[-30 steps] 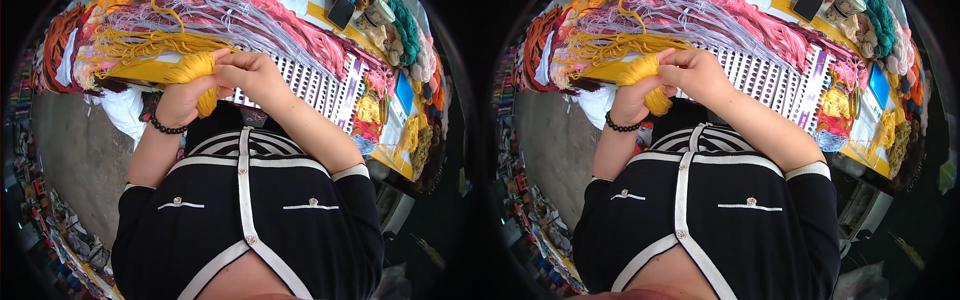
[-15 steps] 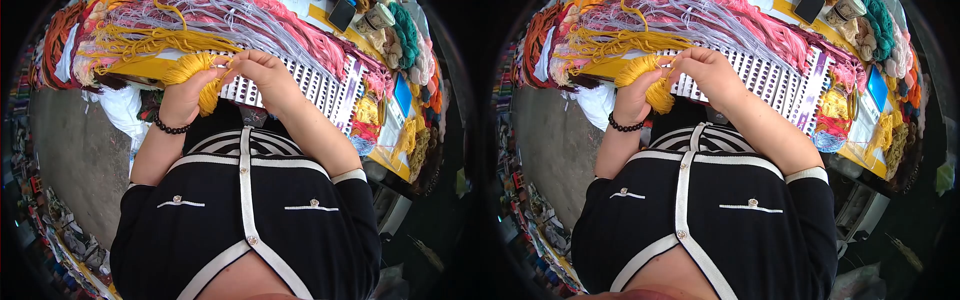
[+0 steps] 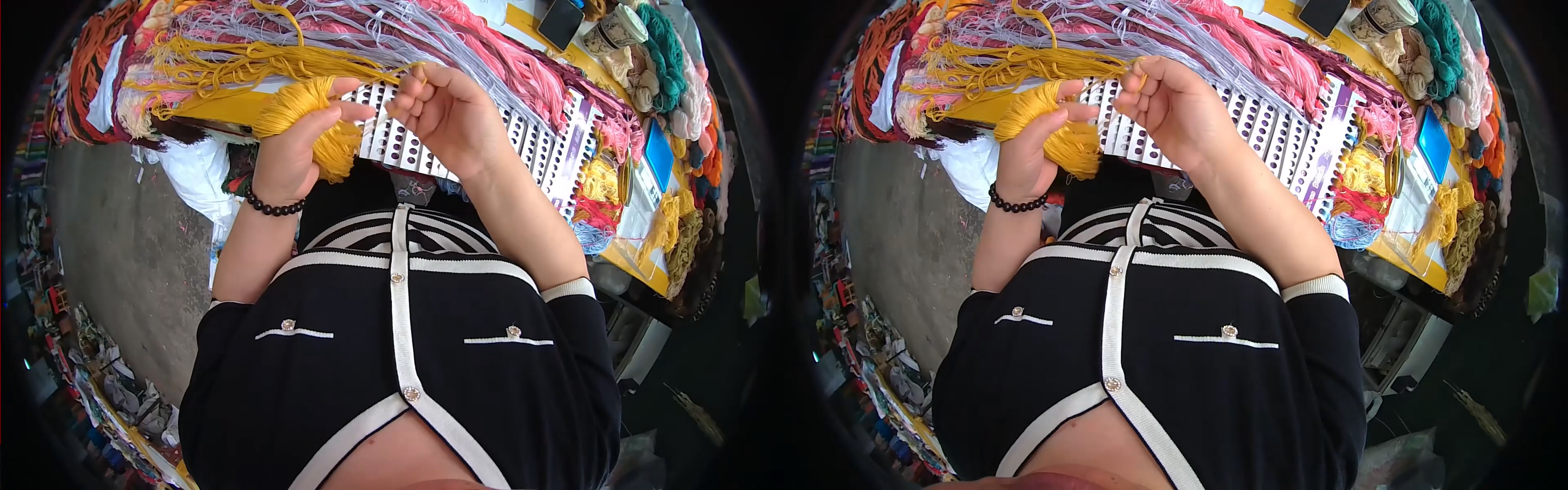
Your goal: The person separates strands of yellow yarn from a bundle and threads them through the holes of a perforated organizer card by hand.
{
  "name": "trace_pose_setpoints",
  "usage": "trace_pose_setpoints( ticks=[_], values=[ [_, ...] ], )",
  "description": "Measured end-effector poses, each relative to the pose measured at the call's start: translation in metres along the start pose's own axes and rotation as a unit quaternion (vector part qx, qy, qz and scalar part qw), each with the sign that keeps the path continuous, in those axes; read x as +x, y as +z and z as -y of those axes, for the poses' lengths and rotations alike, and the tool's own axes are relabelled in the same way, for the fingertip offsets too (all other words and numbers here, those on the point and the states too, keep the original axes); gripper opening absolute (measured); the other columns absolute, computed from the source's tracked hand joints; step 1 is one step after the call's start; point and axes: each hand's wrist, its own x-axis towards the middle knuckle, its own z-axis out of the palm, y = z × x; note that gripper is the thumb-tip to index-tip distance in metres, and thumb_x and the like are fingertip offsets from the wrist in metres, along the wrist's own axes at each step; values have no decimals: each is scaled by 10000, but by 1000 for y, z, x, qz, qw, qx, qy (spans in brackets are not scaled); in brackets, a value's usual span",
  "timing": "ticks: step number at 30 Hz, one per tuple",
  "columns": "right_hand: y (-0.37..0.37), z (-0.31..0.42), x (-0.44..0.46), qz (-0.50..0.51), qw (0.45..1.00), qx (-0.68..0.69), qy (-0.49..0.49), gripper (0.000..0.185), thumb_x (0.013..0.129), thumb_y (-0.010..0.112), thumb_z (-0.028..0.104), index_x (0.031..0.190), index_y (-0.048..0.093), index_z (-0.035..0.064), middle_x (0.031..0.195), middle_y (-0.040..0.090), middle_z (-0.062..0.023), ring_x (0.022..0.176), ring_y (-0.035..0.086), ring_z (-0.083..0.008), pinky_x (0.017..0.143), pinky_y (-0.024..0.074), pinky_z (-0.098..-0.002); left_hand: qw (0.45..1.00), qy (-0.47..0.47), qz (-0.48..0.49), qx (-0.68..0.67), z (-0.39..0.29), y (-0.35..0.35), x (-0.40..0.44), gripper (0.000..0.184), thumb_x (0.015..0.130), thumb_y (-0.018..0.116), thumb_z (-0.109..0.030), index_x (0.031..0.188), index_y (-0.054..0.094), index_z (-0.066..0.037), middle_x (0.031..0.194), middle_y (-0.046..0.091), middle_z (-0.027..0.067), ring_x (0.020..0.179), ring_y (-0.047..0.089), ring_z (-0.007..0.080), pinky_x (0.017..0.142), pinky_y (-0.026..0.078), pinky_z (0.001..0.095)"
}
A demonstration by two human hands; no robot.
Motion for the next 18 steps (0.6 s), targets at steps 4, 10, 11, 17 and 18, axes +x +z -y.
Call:
trace_pose_setpoints(
  ticks=[4,10,11,17,18],
  values=[
    [6,-13,-2,19,988,-149,30,155,824,592,150,828,621,-3,630,562,-18,573,505,-98,592,402,-221,993,-50,98,-33,1,10,-2,393,856,450,-10,1246,451,43,952,633,117,833,627,167,779,488,271],
    [4,-22,-1,29,973,-226,28,123,814,607,94,719,594,16,573,542,-30,481,467,-93,507,368,-209,995,-19,90,26,13,17,-3,472,841,464,24,1310,412,29,990,603,81,783,594,118,708,481,233],
    [3,-22,-1,30,973,-226,29,123,814,607,94,719,594,16,573,542,-30,481,467,-93,507,368,-209,995,-18,90,26,11,17,-3,472,841,464,24,1310,412,29,990,603,81,783,594,118,708,481,233],
    [4,-22,-3,13,978,-209,-21,122,812,609,92,878,637,-7,665,582,-27,601,517,-89,621,410,-226,995,-61,76,34,2,7,-3,427,867,468,-32,1291,449,22,1104,579,72,829,586,108,625,472,202],
    [6,-21,-4,10,978,-210,-11,141,812,610,93,901,641,-12,688,591,-26,634,524,-84,646,412,-228,995,-64,71,24,0,11,-3,418,878,459,-48,1291,449,19,1126,573,74,847,594,113,621,473,200]
  ],
)
